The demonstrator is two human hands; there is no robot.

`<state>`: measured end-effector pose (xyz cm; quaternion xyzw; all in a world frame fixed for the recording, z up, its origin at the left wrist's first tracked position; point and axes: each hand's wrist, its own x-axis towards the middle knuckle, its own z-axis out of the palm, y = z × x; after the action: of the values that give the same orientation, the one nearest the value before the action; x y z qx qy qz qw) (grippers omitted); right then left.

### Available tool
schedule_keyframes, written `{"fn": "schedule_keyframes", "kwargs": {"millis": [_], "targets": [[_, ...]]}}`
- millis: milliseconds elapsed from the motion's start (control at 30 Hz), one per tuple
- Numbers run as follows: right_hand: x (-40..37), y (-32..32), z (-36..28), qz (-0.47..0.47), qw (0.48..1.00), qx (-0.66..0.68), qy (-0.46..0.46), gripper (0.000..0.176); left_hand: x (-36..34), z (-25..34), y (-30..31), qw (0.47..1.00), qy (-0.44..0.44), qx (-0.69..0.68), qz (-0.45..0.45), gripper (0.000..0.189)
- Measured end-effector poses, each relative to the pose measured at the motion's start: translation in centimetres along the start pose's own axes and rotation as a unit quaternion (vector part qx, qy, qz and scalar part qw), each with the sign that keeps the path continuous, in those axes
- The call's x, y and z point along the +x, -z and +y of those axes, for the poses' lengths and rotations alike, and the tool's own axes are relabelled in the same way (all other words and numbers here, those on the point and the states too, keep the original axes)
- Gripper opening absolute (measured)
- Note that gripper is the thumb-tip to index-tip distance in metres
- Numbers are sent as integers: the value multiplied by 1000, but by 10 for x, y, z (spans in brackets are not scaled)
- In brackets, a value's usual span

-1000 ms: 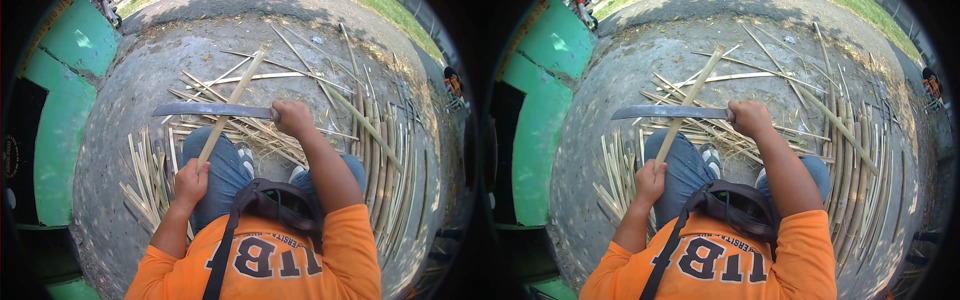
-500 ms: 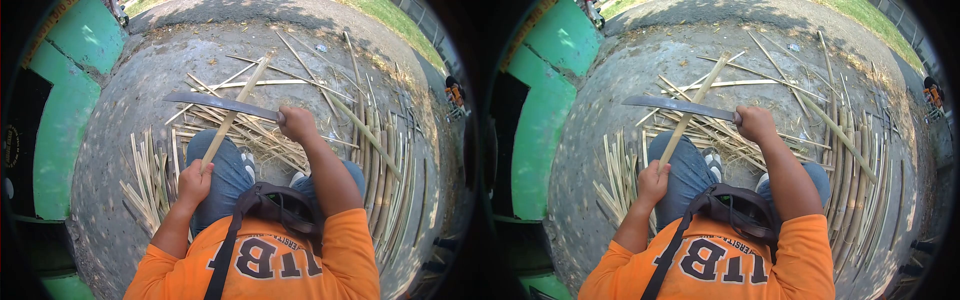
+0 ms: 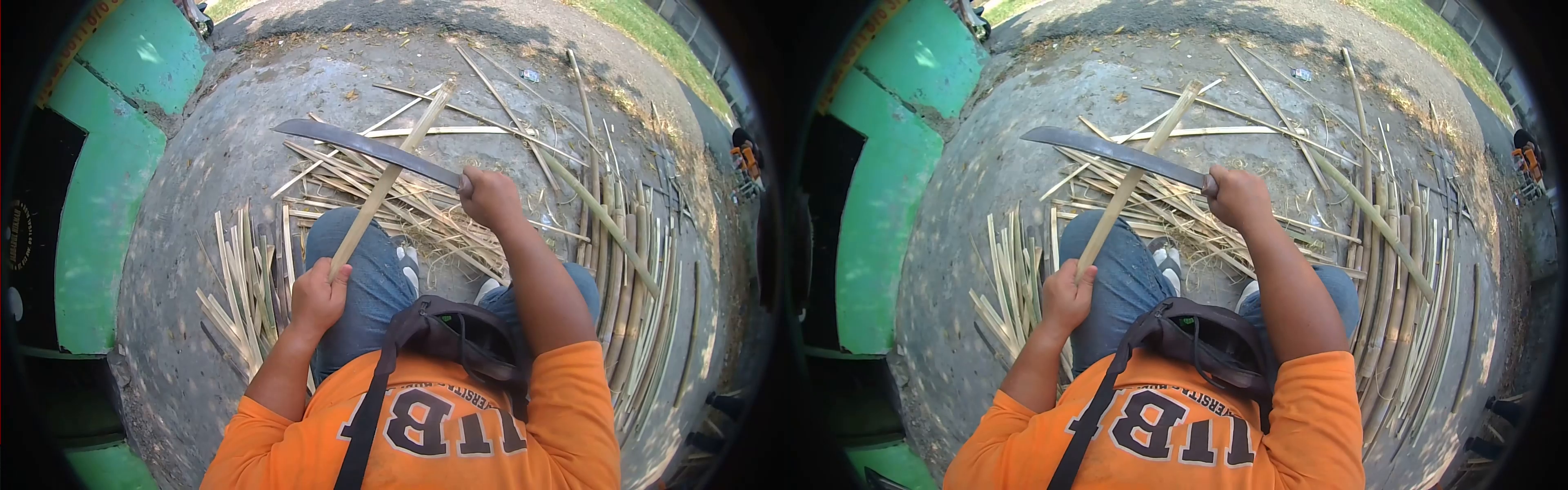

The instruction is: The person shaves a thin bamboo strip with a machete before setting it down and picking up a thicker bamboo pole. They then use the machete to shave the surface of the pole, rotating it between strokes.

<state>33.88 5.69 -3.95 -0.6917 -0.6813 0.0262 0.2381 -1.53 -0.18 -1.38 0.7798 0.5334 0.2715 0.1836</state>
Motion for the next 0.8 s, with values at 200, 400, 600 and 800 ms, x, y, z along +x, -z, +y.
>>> {"fn": "schedule_keyframes", "kwargs": {"millis": [200, 400, 600, 800], "targets": [[-2, 7, 3, 13, 999, 48, -20, 11, 0, 1, 0, 1000, -11, 7, 1, 35], [0, 15, 4, -8, 999, 19, -26, 11, -1, -2, -1, 1000, -8, 3, 1, 35], [1, 12, 9, 6, 1000, 19, -16, 14, -1, -2, 0, 1000, -6, -5, 1, 34], [-15, -14, -16, 0, 995, 89, 45, 16, 0, 1, 0, 1000, 7, -4, 3, 34]]}}
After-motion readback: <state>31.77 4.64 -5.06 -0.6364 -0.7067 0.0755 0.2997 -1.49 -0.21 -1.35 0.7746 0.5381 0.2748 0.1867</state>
